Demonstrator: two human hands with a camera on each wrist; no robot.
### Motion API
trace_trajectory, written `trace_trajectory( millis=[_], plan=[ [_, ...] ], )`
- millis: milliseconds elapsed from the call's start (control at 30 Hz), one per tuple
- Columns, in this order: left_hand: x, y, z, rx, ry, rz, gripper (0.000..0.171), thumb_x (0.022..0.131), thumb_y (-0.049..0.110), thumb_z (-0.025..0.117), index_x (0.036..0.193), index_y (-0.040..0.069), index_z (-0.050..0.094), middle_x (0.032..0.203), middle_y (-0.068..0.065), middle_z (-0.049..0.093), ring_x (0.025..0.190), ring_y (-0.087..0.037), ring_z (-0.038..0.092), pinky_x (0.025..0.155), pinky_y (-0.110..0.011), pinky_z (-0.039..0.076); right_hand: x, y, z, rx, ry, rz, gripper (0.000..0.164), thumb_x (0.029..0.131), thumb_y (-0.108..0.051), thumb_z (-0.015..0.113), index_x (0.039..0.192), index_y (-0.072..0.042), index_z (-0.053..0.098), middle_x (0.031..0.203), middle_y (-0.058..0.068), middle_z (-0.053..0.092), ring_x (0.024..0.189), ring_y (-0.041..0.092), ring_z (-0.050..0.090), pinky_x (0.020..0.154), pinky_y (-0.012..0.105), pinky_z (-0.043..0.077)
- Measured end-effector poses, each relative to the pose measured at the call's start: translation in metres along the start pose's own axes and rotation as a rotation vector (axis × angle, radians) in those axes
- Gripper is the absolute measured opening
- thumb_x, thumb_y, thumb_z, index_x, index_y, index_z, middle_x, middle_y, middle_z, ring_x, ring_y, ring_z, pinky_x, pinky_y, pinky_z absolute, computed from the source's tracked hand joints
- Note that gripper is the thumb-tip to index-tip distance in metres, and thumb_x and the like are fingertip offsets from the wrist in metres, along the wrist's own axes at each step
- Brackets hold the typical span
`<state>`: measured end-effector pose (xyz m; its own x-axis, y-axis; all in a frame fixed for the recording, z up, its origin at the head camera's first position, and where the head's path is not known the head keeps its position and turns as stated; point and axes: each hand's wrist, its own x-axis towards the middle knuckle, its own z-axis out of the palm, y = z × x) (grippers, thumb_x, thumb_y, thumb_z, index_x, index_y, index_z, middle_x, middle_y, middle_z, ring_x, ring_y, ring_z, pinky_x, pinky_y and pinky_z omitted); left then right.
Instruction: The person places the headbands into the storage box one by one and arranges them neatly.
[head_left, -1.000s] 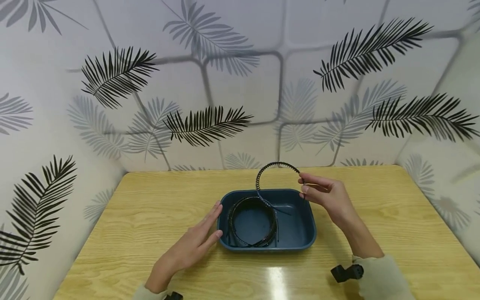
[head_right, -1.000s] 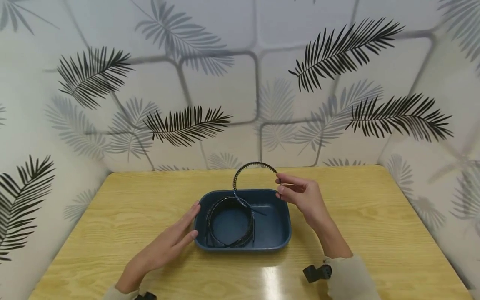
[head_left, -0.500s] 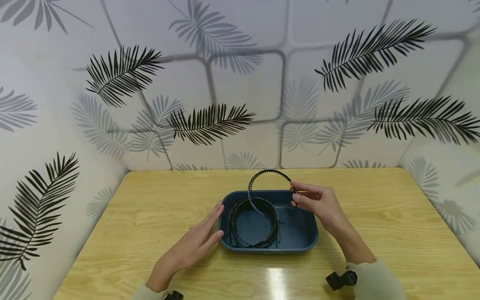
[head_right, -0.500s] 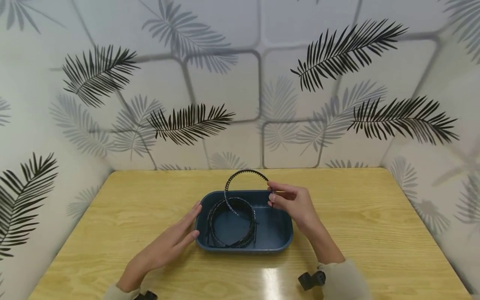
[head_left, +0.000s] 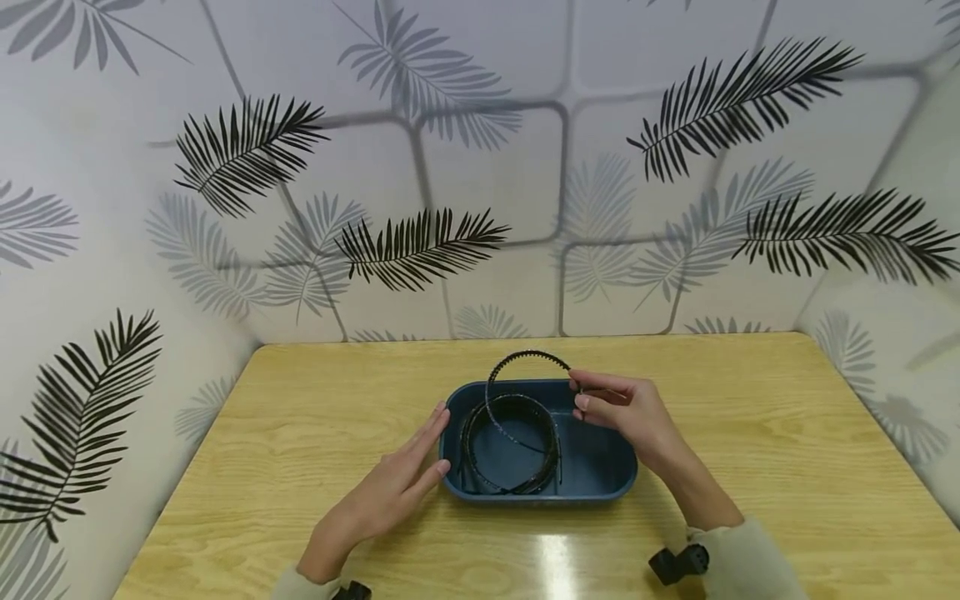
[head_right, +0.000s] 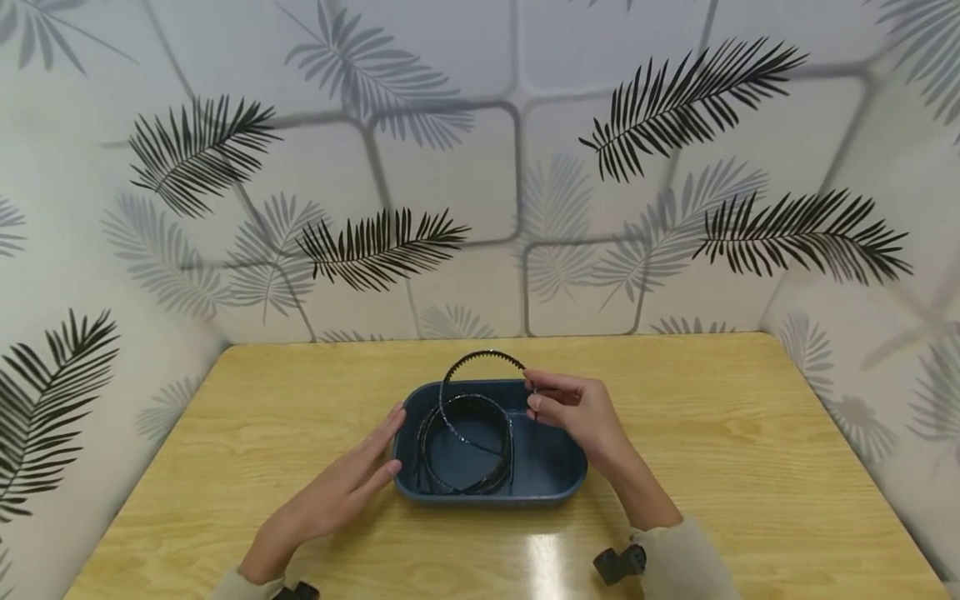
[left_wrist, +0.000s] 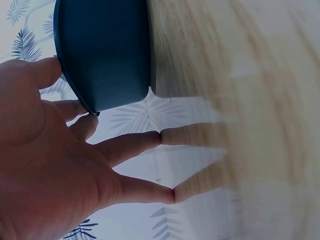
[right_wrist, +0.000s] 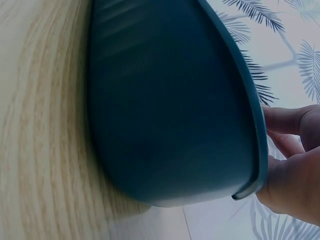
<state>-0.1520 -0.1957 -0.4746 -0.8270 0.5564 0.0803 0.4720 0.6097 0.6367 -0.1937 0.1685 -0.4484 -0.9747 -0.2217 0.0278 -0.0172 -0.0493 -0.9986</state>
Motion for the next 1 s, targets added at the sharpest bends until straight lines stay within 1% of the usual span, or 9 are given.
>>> trace_trajectory(
  millis=[67, 133, 233, 300, 400, 567, 733, 1000],
  plan=[
    [0.001, 0.0, 0.0, 0.002, 0.003, 0.008, 0.067, 0.112, 0.038, 0.043, 0.167, 0.016, 0.013, 0.172, -0.002, 0.008, 0.154, -0.018, 0.016, 0.12, -0.05, 0.025, 0.0, 0.0, 0.001, 0.006, -0.005, 0.002, 0.047, 0.096, 0.001, 0.07, 0.14, 0.01, 0.057, 0.119, 0.008, 0.073, 0.098, 0.016, 0.074, 0.087, 0.035, 0.059],
    [0.001, 0.0, 0.0, 0.002, 0.004, 0.011, 0.067, 0.112, 0.038, 0.043, 0.167, 0.015, 0.013, 0.172, -0.005, 0.009, 0.154, -0.018, 0.016, 0.12, -0.05, 0.026, 0.0, 0.001, 0.003, 0.008, -0.012, 0.005, 0.047, 0.096, 0.001, 0.071, 0.14, 0.01, 0.057, 0.121, 0.011, 0.072, 0.1, 0.019, 0.074, 0.088, 0.036, 0.059],
    [0.002, 0.0, 0.0, -0.005, 0.0, 0.007, 0.066, 0.112, 0.037, 0.043, 0.167, 0.014, 0.013, 0.172, -0.006, 0.009, 0.155, -0.018, 0.015, 0.12, -0.05, 0.025, 0.0, 0.002, 0.005, 0.008, -0.021, 0.009, 0.048, 0.096, 0.001, 0.071, 0.14, 0.01, 0.057, 0.127, 0.022, 0.068, 0.103, 0.023, 0.073, 0.088, 0.036, 0.058],
    [0.002, 0.0, 0.0, -0.011, -0.003, 0.004, 0.066, 0.112, 0.037, 0.043, 0.167, 0.014, 0.013, 0.172, -0.006, 0.008, 0.155, -0.018, 0.015, 0.121, -0.051, 0.025, 0.001, 0.004, 0.006, 0.006, -0.024, 0.01, 0.048, 0.096, 0.001, 0.071, 0.14, 0.011, 0.057, 0.131, 0.029, 0.064, 0.104, 0.024, 0.073, 0.088, 0.036, 0.058],
    [0.002, 0.0, 0.0, -0.01, -0.005, 0.001, 0.066, 0.112, 0.036, 0.043, 0.167, 0.014, 0.013, 0.172, -0.006, 0.008, 0.155, -0.018, 0.014, 0.121, -0.051, 0.025, 0.001, 0.004, 0.009, 0.003, -0.028, 0.011, 0.048, 0.095, 0.002, 0.071, 0.14, 0.01, 0.057, 0.134, 0.035, 0.059, 0.102, 0.024, 0.074, 0.088, 0.036, 0.058],
    [0.002, 0.001, -0.001, -0.015, -0.007, -0.007, 0.066, 0.112, 0.034, 0.044, 0.167, 0.016, 0.012, 0.172, -0.004, 0.008, 0.155, -0.018, 0.015, 0.12, -0.053, 0.025, 0.0, 0.004, 0.013, -0.019, -0.042, 0.009, 0.045, 0.096, 0.003, 0.07, 0.139, 0.01, 0.058, 0.133, 0.035, 0.059, 0.099, 0.023, 0.074, 0.088, 0.036, 0.059],
    [0.001, 0.0, -0.001, -0.01, -0.009, -0.007, 0.066, 0.112, 0.039, 0.042, 0.167, 0.017, 0.012, 0.172, -0.004, 0.008, 0.155, -0.017, 0.014, 0.121, -0.052, 0.024, 0.0, 0.006, 0.018, -0.035, -0.054, 0.01, 0.044, 0.096, 0.004, 0.069, 0.138, 0.009, 0.059, 0.131, 0.034, 0.062, 0.097, 0.023, 0.075, 0.087, 0.036, 0.059],
    [0.001, 0.0, -0.001, -0.008, -0.008, -0.007, 0.066, 0.112, 0.039, 0.042, 0.167, 0.018, 0.012, 0.172, -0.002, 0.008, 0.155, -0.017, 0.014, 0.121, -0.052, 0.024, -0.001, 0.007, 0.022, -0.052, -0.065, 0.014, 0.043, 0.095, 0.006, 0.069, 0.137, 0.01, 0.06, 0.129, 0.031, 0.064, 0.099, 0.026, 0.074, 0.086, 0.036, 0.059]
  ],
)
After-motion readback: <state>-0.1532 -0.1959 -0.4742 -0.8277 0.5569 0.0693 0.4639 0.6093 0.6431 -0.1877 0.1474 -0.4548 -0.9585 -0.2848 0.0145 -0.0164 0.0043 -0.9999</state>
